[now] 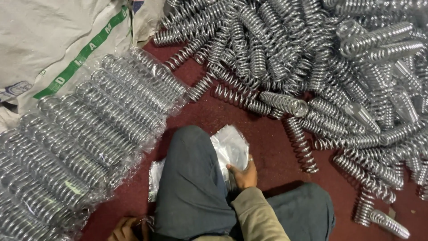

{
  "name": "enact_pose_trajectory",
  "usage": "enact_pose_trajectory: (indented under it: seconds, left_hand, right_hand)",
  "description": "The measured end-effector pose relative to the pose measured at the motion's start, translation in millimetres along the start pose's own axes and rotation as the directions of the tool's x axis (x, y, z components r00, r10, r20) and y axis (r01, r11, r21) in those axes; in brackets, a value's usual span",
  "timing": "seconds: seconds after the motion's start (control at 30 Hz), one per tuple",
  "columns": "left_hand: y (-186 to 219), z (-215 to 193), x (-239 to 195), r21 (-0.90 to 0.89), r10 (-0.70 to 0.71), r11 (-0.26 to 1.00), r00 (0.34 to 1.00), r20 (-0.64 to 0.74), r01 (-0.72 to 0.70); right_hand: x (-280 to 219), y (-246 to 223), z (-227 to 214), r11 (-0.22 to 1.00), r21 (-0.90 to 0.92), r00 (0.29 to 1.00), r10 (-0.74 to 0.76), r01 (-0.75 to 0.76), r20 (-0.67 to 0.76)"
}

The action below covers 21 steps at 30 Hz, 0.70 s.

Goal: The person packages metal springs by placing them individually into plastic bags, then places the filled bags into a larger container.

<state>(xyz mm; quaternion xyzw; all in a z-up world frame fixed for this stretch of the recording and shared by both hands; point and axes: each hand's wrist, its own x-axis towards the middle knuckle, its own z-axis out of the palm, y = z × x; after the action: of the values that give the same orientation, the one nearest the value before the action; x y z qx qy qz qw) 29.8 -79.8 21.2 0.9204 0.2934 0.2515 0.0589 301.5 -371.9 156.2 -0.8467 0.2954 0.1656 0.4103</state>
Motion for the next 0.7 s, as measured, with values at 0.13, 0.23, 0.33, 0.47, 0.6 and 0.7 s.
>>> enact_pose_trajectory:
  seconds: [0.13,0.23,0.33,0.47,0.6,0.7]
  left_hand:
    - [12.0,-20.7,6.0,-0.06,0.006,0.998,1.0,0.012,-0.005]
    - [-21.5,8.3,-9.8,-0.046,0.118,0.993,0.958,0.263,-0.11]
    - [-28.9,120.4,72.3,-0.03,0.201,0.974,0.793,0.575,-0.225]
    - [-56.2,160.5,130.9,0.003,0.155,0.939,0.431,0.889,-0.344]
    - [-21.5,54.0,24.3,0.178,0.043,0.961,0.752,0.658,-0.21]
    - [-8.1,4.7,-1.7,0.205,-0.074,0.978,0.989,0.131,0.046]
  right_hand:
    - [10.8,-4.8,-3.7,0.995,-0.047,0.996,0.086,-0.084,0.029]
    - [58.8,24.2,6.4,0.986,-0.07,0.988,0.153,-0.151,0.028]
    - [73.2,38.3,8.5,0.984,-0.091,0.988,0.156,-0.156,-0.006]
    - [86.9,53.0,13.9,0.977,-0.194,0.996,0.084,-0.083,0.0]
    - [59.2,16.5,3.0,1.0,-0.024,1.0,0.013,-0.013,-0.003]
    - [56.5,5.9,0.0,0.999,-0.015,0.997,-0.045,0.046,0.056]
